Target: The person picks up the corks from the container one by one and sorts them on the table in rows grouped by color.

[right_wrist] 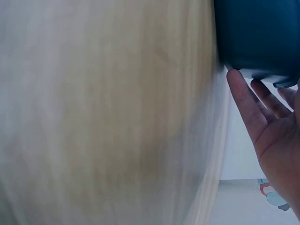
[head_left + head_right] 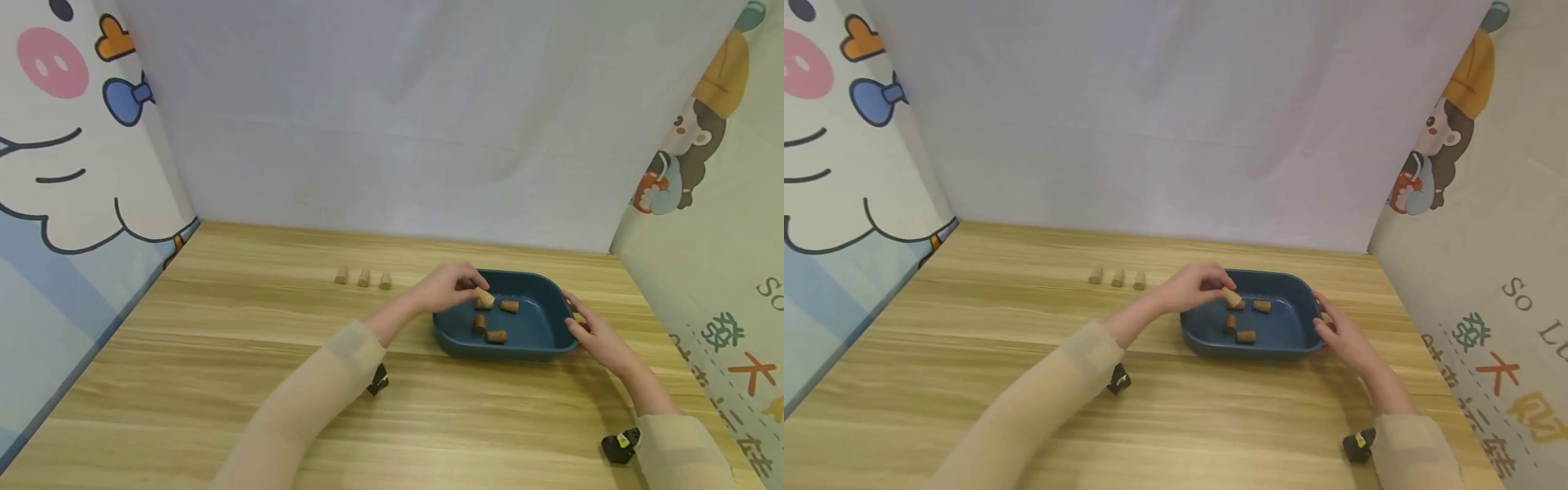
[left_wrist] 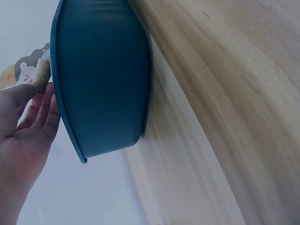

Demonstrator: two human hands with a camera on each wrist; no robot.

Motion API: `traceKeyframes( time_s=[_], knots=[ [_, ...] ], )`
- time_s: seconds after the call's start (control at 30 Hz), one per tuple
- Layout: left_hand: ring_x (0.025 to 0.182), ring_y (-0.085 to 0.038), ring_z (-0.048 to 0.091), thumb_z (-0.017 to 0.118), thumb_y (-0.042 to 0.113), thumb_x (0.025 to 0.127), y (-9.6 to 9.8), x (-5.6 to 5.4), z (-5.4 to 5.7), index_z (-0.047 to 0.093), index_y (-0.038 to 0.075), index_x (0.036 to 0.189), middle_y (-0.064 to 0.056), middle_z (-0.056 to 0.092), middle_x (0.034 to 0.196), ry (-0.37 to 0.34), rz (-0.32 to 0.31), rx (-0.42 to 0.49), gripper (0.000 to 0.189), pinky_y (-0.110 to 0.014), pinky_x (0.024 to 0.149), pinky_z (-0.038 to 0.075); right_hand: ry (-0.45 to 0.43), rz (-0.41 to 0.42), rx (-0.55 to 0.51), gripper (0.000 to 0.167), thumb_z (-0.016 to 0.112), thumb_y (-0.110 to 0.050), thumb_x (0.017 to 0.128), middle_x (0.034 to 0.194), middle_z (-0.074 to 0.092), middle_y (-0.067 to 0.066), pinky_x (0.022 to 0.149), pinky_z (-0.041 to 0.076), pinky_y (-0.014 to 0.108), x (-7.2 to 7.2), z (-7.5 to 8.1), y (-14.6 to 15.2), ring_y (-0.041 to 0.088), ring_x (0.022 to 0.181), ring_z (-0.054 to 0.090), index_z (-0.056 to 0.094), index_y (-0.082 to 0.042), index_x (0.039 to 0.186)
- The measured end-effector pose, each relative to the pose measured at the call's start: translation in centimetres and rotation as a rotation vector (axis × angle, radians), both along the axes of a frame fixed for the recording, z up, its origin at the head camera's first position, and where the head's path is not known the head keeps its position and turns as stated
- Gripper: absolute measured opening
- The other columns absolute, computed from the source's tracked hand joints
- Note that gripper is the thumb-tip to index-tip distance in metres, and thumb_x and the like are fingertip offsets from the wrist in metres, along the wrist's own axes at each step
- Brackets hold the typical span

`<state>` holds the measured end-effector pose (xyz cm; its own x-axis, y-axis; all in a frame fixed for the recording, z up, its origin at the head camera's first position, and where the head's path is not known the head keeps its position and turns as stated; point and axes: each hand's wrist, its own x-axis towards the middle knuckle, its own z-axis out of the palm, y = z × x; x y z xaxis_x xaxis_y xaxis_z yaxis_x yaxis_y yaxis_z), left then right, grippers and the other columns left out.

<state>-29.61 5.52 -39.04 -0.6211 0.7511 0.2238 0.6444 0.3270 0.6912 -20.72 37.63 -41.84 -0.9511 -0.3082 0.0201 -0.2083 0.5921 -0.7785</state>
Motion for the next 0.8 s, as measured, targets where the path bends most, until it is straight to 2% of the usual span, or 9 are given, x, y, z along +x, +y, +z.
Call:
traceKeyframes(
  time_s=[0.27,0.33,0.43,0.53,0.6,0.7,0.8],
  knots=[
    [0.107,-0.013,0.060,0.054,0.014,0.097,-1.6,-0.1,0.3,0.063,0.007,0.117,-0.004,0.063,0.118,-0.096,0.058,0.051,0.024,-0.019,0.086,0.049,0.005,-0.005,0.009,0.058,0.038,-0.010,0.102,0.138,0.025,0.038,0.060,0.058,0.035,0.1,-0.2,0.1,0.049,0.100,0.056,0.008,-0.001,0.151],
    [0.104,-0.011,0.060,0.054,0.014,0.097,-2.0,-0.1,0.3,0.064,0.009,0.116,-0.004,0.063,0.117,-0.121,0.060,0.067,0.022,-0.019,0.084,0.050,0.005,-0.006,0.014,0.058,0.038,-0.010,0.102,0.138,0.025,0.038,0.060,0.058,0.035,0.1,-0.2,0.1,0.049,0.100,0.056,0.008,-0.001,0.151],
    [0.092,-0.011,0.063,0.053,0.013,0.097,-2.7,-0.1,0.4,0.064,0.011,0.116,-0.003,0.066,0.110,-0.159,0.059,0.092,0.022,-0.025,0.075,0.053,0.003,-0.008,0.017,0.058,0.038,-0.010,0.102,0.138,0.025,0.038,0.061,0.058,0.035,0.1,-0.2,0.1,0.050,0.102,0.055,0.008,-0.002,0.151],
    [0.082,-0.015,0.064,0.051,0.010,0.098,-3.3,-0.1,0.4,0.064,0.010,0.116,-0.004,0.068,0.100,-0.200,0.064,0.114,0.023,-0.034,0.069,0.055,0.001,-0.009,0.018,0.058,0.038,-0.010,0.102,0.138,0.025,0.038,0.061,0.058,0.035,0.2,-0.1,0.0,0.051,0.102,0.055,0.008,-0.002,0.151],
    [0.082,-0.020,0.065,0.051,0.007,0.097,-3.7,-0.1,0.5,0.064,0.009,0.116,-0.005,0.068,0.099,-0.217,0.075,0.124,0.023,-0.037,0.069,0.055,-0.001,-0.010,0.017,0.058,0.038,-0.010,0.102,0.138,0.025,0.038,0.061,0.058,0.036,0.2,0.0,0.0,0.051,0.102,0.055,0.008,-0.001,0.151],
    [0.087,-0.023,0.065,0.054,0.008,0.096,-4.3,-0.1,0.5,0.065,0.008,0.116,-0.005,0.066,0.104,-0.208,0.103,0.130,0.023,-0.035,0.073,0.055,-0.003,-0.012,0.015,0.058,0.037,-0.010,0.102,0.138,0.024,0.038,0.060,0.058,0.036,0.3,0.1,-0.1,0.052,0.102,0.054,0.008,-0.001,0.151],
    [0.088,-0.018,0.063,0.063,0.013,0.092,-4.8,-0.1,0.5,0.066,0.011,0.113,-0.003,0.064,0.106,-0.175,0.131,0.128,0.022,-0.027,0.074,0.054,-0.004,-0.012,0.014,0.058,0.037,-0.010,0.102,0.138,0.023,0.039,0.061,0.058,0.036,0.3,0.1,-0.1,0.054,0.104,0.053,0.008,-0.001,0.151]
  ],
)
